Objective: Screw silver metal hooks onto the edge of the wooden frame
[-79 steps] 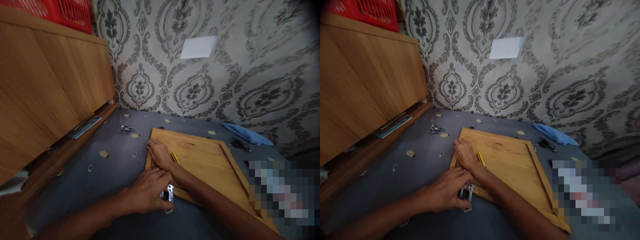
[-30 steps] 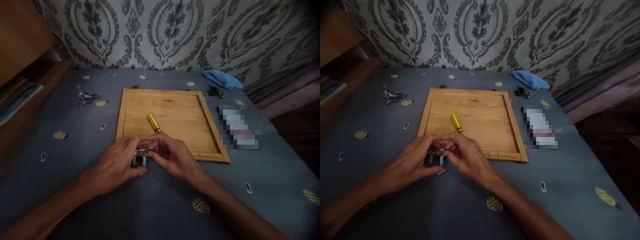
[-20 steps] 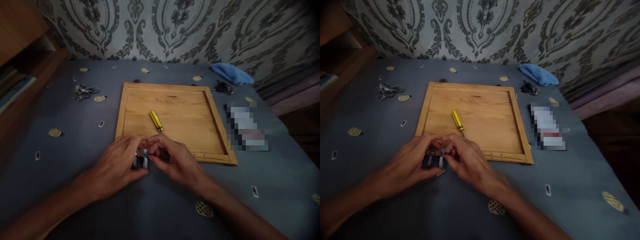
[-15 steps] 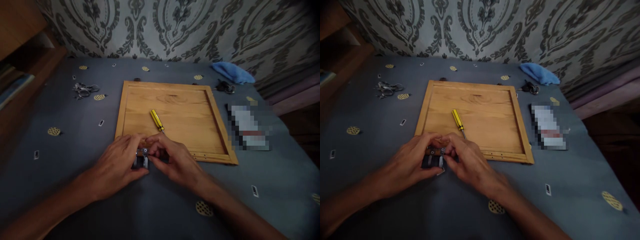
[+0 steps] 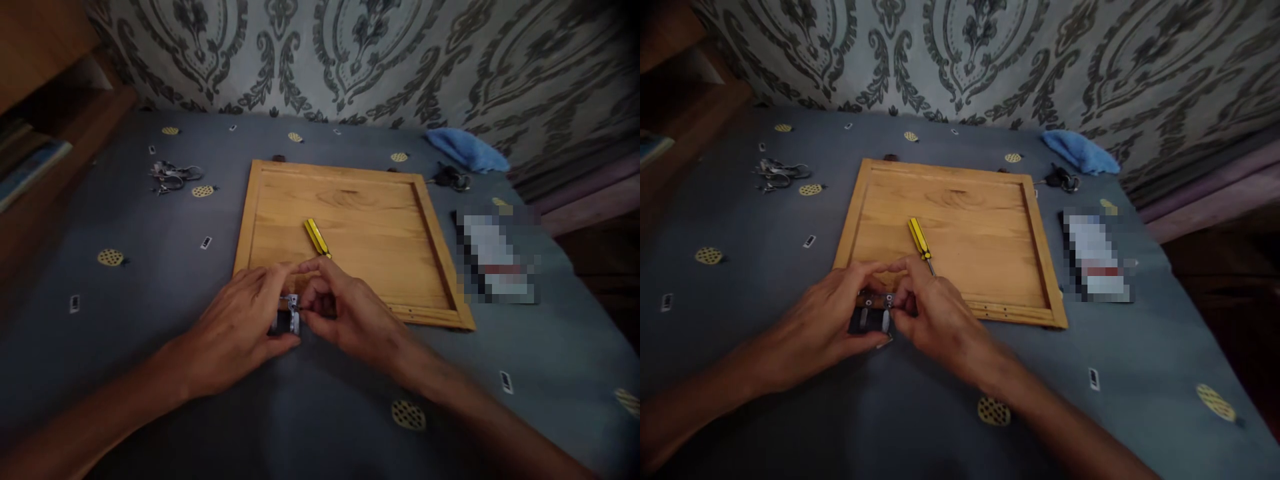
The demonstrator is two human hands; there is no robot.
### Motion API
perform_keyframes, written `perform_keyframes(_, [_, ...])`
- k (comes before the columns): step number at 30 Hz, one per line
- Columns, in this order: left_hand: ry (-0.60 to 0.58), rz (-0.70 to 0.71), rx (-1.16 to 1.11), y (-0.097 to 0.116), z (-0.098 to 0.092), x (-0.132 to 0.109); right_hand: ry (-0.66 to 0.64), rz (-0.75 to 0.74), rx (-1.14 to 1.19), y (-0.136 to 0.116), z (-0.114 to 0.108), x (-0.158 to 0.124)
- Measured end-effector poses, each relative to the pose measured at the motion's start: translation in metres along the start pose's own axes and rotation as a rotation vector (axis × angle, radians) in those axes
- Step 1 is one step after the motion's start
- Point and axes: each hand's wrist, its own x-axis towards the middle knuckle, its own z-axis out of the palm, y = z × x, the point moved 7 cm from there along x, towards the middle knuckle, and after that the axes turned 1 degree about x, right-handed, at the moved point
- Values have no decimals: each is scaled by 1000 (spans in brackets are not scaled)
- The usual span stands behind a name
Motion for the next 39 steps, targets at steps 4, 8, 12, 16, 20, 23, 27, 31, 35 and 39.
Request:
perform_keyframes(4, [-10, -3, 11, 2, -2, 0, -58, 10, 58, 1, 0, 4])
perform_keyframes(8, [-2, -4, 11, 1, -2, 1, -98, 18, 110, 0, 0, 7])
perform_keyframes(12, [10, -3, -2, 0, -1, 1, -133, 67, 100, 0, -1, 10])
perform_keyframes(16, [-14, -24, -4, 0, -1, 2, -189, 88, 108, 3, -1, 13])
perform_keyframes(20, [-41, -31, 4, 2, -2, 3, -267, 131, 159, 8, 0, 18])
perform_keyframes(23, [-42, -23, 10, 3, -2, 3, -296, 184, 193, 10, 0, 21])
perform_keyframes(27, [-27, -7, 17, 2, -1, 2, -312, 248, 228, 9, 1, 23])
perform_keyframes(31, [-22, -11, 14, 0, 0, 1, -301, 255, 197, 8, 1, 25])
perform_keyframes(35, [-36, -17, 20, 1, 0, 1, -288, 258, 174, 10, 0, 24])
perform_keyframes(39, [-41, -8, 25, 2, -1, 2, -275, 241, 164, 13, -1, 24])
